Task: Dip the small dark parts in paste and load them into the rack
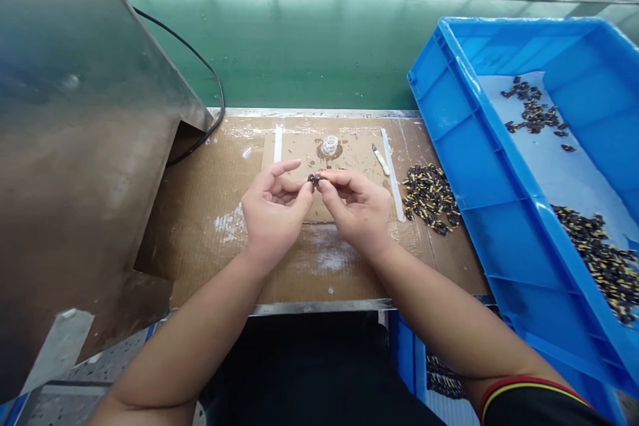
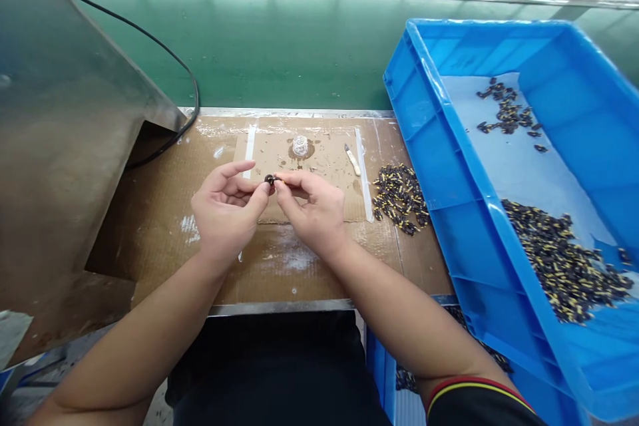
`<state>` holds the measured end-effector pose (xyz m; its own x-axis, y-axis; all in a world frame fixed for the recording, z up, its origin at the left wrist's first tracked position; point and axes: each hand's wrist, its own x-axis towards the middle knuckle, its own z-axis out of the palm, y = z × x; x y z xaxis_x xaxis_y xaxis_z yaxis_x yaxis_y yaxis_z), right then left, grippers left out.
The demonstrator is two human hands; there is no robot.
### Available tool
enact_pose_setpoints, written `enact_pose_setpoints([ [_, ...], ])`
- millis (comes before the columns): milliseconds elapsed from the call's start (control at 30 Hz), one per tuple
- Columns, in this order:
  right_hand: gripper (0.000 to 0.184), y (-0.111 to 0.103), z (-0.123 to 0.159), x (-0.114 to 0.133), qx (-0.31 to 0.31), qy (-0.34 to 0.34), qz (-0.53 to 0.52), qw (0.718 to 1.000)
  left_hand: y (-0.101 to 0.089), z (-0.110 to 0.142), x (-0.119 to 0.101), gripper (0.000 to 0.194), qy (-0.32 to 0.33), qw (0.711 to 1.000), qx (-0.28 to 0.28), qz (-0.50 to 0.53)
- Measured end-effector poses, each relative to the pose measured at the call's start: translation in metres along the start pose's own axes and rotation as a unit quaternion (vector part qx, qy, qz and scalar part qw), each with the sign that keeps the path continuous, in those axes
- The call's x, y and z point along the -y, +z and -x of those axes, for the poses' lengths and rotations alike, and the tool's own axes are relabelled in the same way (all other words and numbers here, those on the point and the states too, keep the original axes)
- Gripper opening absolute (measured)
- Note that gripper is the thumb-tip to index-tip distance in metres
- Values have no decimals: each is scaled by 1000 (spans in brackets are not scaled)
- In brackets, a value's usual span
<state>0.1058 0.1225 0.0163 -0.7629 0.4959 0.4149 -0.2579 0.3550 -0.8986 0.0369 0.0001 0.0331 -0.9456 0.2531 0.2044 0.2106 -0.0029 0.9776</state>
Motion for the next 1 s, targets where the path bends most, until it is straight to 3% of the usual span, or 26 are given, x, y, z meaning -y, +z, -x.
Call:
enact_pose_setpoints([
  [533,14,7,3,-6,-19,-17,-30,999,-2,4,5,52,28,1000,3,6],
  [1000,14,7,4,-1,-30,-75,31,996,3,5,1,48,43,999,-25,-1],
])
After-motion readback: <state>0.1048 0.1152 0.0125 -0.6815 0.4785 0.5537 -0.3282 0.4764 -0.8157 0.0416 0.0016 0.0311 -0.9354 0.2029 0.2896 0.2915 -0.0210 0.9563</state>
